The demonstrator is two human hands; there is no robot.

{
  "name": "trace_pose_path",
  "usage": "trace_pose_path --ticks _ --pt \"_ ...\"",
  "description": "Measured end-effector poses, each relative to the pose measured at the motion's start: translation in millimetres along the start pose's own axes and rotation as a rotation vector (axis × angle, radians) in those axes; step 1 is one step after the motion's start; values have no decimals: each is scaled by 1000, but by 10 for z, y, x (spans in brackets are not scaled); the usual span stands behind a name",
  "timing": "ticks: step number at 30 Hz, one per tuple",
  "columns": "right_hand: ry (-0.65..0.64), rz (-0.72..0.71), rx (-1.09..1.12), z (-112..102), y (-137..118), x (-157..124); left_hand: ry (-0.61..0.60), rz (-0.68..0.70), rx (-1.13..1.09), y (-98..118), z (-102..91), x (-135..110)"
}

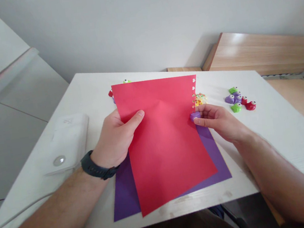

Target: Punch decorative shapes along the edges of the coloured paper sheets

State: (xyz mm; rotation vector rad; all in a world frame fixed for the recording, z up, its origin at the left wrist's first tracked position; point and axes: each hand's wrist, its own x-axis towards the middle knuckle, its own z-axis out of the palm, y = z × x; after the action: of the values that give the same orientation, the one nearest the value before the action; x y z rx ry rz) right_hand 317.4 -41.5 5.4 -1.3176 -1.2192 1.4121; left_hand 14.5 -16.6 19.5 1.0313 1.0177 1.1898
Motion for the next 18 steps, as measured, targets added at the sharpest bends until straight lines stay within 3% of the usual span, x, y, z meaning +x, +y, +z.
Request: trace_pose_path --ticks 18 --pt "-1 -2 3 10 -2 -9 11 -38 -6 47 23 -21"
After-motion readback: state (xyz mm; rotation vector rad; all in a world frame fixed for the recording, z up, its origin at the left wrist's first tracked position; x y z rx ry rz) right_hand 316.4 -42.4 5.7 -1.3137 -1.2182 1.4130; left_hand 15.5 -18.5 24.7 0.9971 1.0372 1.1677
